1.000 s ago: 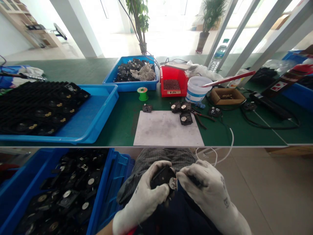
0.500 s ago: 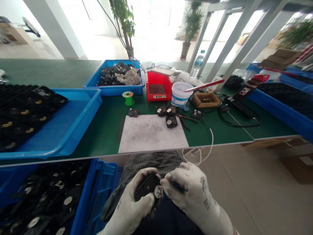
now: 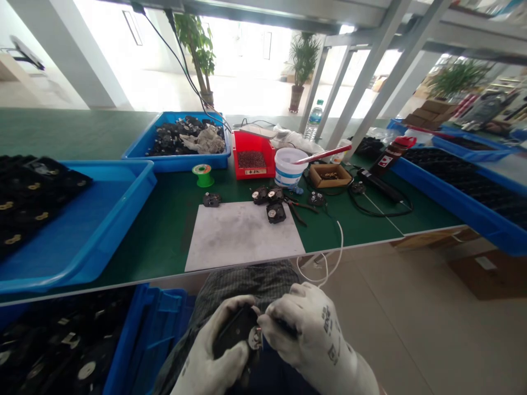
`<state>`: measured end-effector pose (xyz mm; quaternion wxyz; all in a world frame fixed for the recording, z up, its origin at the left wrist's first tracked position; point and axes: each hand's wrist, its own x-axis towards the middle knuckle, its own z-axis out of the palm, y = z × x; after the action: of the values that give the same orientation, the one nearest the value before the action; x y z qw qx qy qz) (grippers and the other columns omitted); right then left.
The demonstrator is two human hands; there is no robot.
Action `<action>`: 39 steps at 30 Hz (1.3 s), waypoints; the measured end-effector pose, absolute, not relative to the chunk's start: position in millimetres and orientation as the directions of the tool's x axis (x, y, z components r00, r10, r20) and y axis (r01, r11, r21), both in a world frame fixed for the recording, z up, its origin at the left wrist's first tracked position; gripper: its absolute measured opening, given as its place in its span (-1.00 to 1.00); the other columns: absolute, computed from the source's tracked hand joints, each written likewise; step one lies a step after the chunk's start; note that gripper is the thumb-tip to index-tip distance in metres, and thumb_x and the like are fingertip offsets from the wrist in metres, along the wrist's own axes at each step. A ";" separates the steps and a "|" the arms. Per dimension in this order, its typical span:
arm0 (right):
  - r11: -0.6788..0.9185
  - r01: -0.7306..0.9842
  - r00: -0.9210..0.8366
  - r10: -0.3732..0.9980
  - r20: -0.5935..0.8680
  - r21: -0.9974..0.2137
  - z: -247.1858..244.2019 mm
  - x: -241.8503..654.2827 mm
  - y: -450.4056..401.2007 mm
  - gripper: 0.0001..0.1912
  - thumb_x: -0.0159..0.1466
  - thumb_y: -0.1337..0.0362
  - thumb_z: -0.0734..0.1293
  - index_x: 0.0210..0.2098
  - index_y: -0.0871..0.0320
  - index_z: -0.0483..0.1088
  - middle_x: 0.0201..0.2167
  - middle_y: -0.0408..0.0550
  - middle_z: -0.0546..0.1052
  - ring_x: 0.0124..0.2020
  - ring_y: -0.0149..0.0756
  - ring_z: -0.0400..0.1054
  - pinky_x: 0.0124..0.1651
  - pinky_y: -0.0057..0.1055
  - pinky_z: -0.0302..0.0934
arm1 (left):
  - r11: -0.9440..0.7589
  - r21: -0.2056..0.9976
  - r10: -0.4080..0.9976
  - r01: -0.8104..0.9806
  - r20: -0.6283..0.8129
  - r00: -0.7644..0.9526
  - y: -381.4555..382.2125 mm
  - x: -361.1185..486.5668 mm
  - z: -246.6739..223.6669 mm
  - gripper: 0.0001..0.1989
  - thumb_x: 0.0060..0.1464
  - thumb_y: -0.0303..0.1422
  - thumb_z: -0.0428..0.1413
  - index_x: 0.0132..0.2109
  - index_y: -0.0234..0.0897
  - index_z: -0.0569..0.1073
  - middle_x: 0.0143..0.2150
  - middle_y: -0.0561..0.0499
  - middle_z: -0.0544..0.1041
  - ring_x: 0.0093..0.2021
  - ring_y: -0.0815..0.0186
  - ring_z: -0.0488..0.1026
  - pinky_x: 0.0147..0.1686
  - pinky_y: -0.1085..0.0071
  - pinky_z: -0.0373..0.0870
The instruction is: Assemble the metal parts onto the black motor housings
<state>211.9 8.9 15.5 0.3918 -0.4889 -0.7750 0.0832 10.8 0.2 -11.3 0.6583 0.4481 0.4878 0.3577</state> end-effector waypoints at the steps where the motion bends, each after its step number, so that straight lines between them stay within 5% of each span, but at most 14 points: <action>1: 0.504 0.694 -0.213 0.826 0.523 -0.514 14.9 212.0 8.3 -0.67 0.41 0.24 0.34 -0.50 0.08 0.35 -0.59 -0.22 0.46 -0.50 -0.34 0.26 -0.31 -0.30 -0.06 | 0.334 0.942 0.910 -0.030 -0.314 0.270 0.5 10.5 -11.3 -0.46 0.08 -0.08 0.31 0.16 -0.17 0.50 -0.13 -0.08 0.62 -0.04 -0.01 0.59 -0.04 0.22 0.57; 5: 0.490 0.698 -0.213 0.838 0.503 -0.521 13.2 212.1 6.6 -0.69 0.41 0.23 0.35 -0.48 0.08 0.36 -0.56 -0.21 0.46 -0.48 -0.33 0.27 -0.29 -0.31 -0.04 | 0.337 0.941 0.910 -0.030 -0.317 0.267 0.4 10.5 -11.9 -0.45 0.05 -0.07 0.33 0.14 -0.17 0.50 -0.13 -0.07 0.62 -0.05 0.01 0.59 -0.02 0.22 0.57; 11: 0.492 0.704 -0.213 0.834 0.509 -0.512 15.3 212.4 7.2 -0.67 0.41 0.24 0.32 -0.50 0.07 0.34 -0.59 -0.22 0.45 -0.49 -0.33 0.24 -0.30 -0.30 -0.06 | 0.436 0.898 0.868 -0.052 -0.405 0.286 -2.9 9.8 -16.2 -0.37 0.05 -0.04 0.34 0.21 -0.15 0.44 -0.11 -0.09 0.62 -0.35 0.19 0.55 -0.42 0.40 0.52; 18: 0.498 0.712 -0.209 0.823 0.528 -0.495 11.5 211.9 6.7 -0.66 0.42 0.21 0.32 -0.51 0.08 0.34 -0.59 -0.21 0.45 -0.50 -0.33 0.25 -0.30 -0.30 -0.05 | 0.308 0.951 0.919 -0.025 -0.291 0.265 0.0 7.7 -19.2 -0.43 0.05 -0.06 0.33 0.15 -0.20 0.52 -0.09 -0.13 0.63 0.05 -0.08 0.56 0.03 0.15 0.56; 22: 0.507 0.718 -0.206 0.809 0.550 -0.477 12.5 211.4 7.4 -0.64 0.44 0.20 0.31 -0.50 0.08 0.36 -0.60 -0.21 0.47 -0.51 -0.33 0.26 -0.31 -0.30 -0.04 | 0.301 0.954 0.922 -0.013 -0.287 0.260 -0.3 7.1 -21.5 -0.43 0.06 -0.06 0.31 0.16 -0.20 0.52 -0.01 -0.15 0.62 0.08 -0.09 0.55 0.06 0.14 0.55; 30: 0.511 0.712 -0.221 0.814 0.538 -0.481 15.5 212.2 8.2 -0.61 0.44 0.21 0.30 -0.54 0.09 0.31 -0.61 -0.20 0.44 -0.52 -0.35 0.26 -0.32 -0.33 -0.02 | 0.304 0.952 0.920 -0.033 -0.284 0.271 -1.3 8.3 -21.9 -0.46 0.07 -0.09 0.31 0.15 -0.17 0.51 -0.17 -0.09 0.63 0.06 -0.06 0.57 0.04 0.17 0.56; 39: 0.510 0.709 -0.225 0.818 0.530 -0.486 16.3 213.5 8.2 -0.69 0.40 0.24 0.34 -0.50 0.07 0.38 -0.58 -0.20 0.48 -0.51 -0.33 0.31 -0.32 -0.35 0.03 | 0.307 0.950 0.927 -0.065 -0.282 0.249 0.5 12.6 -16.2 -0.47 0.02 -0.12 0.34 0.11 -0.19 0.53 -0.03 -0.11 0.62 0.06 -0.08 0.56 0.05 0.11 0.56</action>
<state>213.5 8.2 16.3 0.3843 -0.4899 -0.7793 0.0705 12.6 0.5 -16.2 0.6503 0.4488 0.4801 0.3810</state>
